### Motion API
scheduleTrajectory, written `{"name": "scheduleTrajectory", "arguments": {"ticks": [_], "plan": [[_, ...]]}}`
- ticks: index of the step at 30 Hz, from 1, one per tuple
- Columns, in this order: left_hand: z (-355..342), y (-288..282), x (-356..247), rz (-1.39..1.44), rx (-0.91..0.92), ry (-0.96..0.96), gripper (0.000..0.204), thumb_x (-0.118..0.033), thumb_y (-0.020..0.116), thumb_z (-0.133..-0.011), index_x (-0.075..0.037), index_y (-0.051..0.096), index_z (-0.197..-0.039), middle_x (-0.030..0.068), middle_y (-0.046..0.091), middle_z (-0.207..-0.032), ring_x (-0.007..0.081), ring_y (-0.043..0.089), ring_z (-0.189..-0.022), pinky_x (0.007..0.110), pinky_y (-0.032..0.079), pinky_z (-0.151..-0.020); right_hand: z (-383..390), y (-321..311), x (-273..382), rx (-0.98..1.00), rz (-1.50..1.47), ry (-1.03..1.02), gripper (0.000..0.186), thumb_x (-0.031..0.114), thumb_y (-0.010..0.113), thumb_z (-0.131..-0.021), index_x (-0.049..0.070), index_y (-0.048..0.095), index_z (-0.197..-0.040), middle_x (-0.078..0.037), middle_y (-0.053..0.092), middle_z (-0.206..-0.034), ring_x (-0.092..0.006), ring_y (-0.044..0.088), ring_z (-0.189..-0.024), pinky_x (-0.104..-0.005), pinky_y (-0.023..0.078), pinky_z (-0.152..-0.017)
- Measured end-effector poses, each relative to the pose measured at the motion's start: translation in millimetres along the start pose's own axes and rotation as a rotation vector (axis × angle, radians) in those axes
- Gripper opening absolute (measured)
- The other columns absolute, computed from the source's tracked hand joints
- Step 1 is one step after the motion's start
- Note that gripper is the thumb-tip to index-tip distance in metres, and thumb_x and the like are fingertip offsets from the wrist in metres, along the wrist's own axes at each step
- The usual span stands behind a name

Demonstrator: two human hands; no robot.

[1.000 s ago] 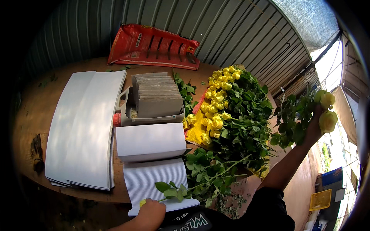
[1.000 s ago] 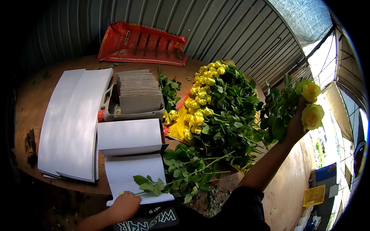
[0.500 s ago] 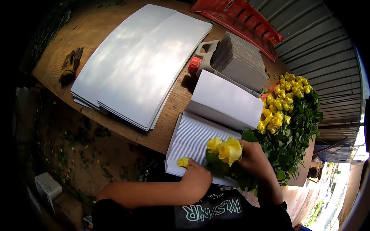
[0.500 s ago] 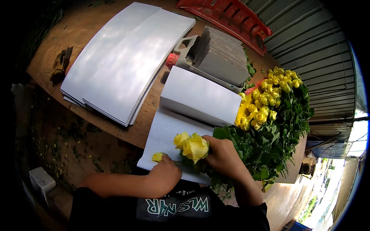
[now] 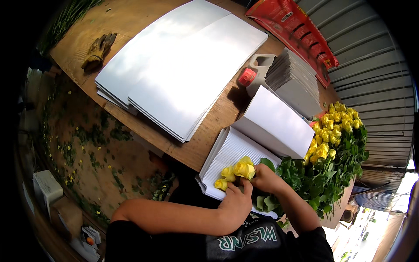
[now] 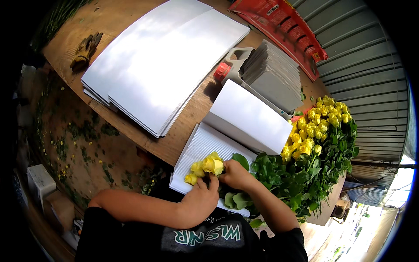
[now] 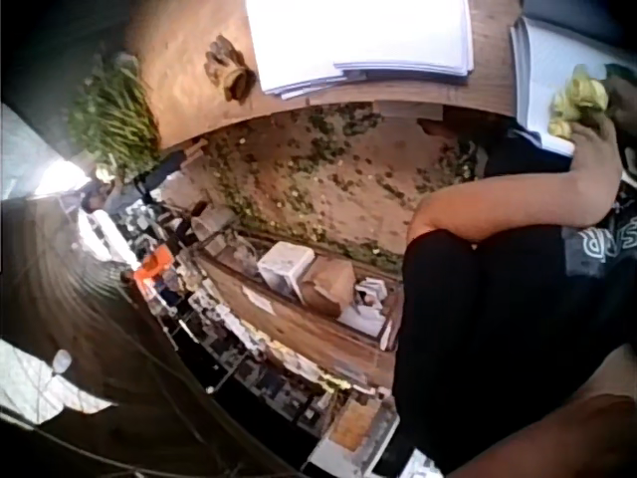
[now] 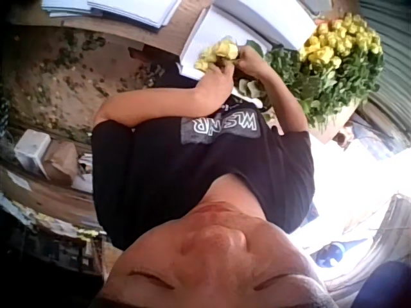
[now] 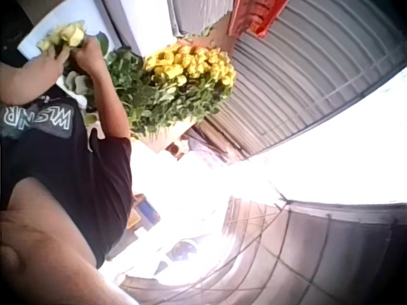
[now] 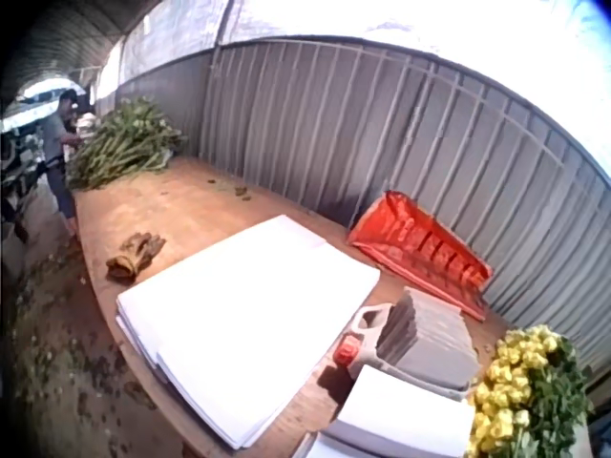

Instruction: The person arranges yellow roses and green leaves on a white sheet of paper, then folds the paper to create a wrapped bouquet. They use a stapler to secure the folded paper around the stems.

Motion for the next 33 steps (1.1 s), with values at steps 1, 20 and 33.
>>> {"name": "scheduleTrajectory", "arguments": {"ticks": [1,20,33], "plan": [[0.2,1.4,0.4,0.015,-0.001,0.003,0.028,-0.009,0.054,-0.070,0.008,0.059,-0.091,0.0310,0.049,-0.104,0.0381,0.056,-0.081,0.036,0.049,-0.070,-0.2,-0.1,-1.2,0.012,0.044,0.034,0.018,0.009,0.063,-0.069,-0.003,0.058,-0.081,-0.012,0.059,-0.067,-0.0166,0.054,-0.061,-0.0304,0.044,-0.061],[-3.1,-4.8,7.9,0.132,0.091,0.141,0.025,-0.020,0.062,-0.068,0.002,0.058,-0.079,0.0253,0.051,-0.100,0.0300,0.049,-0.088,0.035,0.044,-0.072,36.1,1.3,56.7,-0.626,0.976,-0.335,0.009,0.019,0.057,-0.070,0.011,0.052,-0.072,-0.002,0.051,-0.070,-0.0182,0.050,-0.070,-0.0285,0.041,-0.053],[-5.7,-20.1,27.7,0.334,0.199,0.059,0.054,-0.037,0.071,-0.064,0.006,0.054,-0.092,0.0376,0.026,-0.123,0.0423,0.043,-0.102,0.040,0.040,-0.086,103.5,-138.1,52.7,-0.992,0.107,-0.438,0.015,0.010,0.053,-0.082,0.004,0.059,-0.094,-0.007,0.059,-0.083,-0.0137,0.056,-0.063,-0.0244,0.046,-0.057]]}}
Point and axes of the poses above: each hand's wrist, its own z-axis away from the middle knuckle, its own y-axis out of the palm, x = y × z, the point moved 8 cm from there along -z, towards the middle knuckle
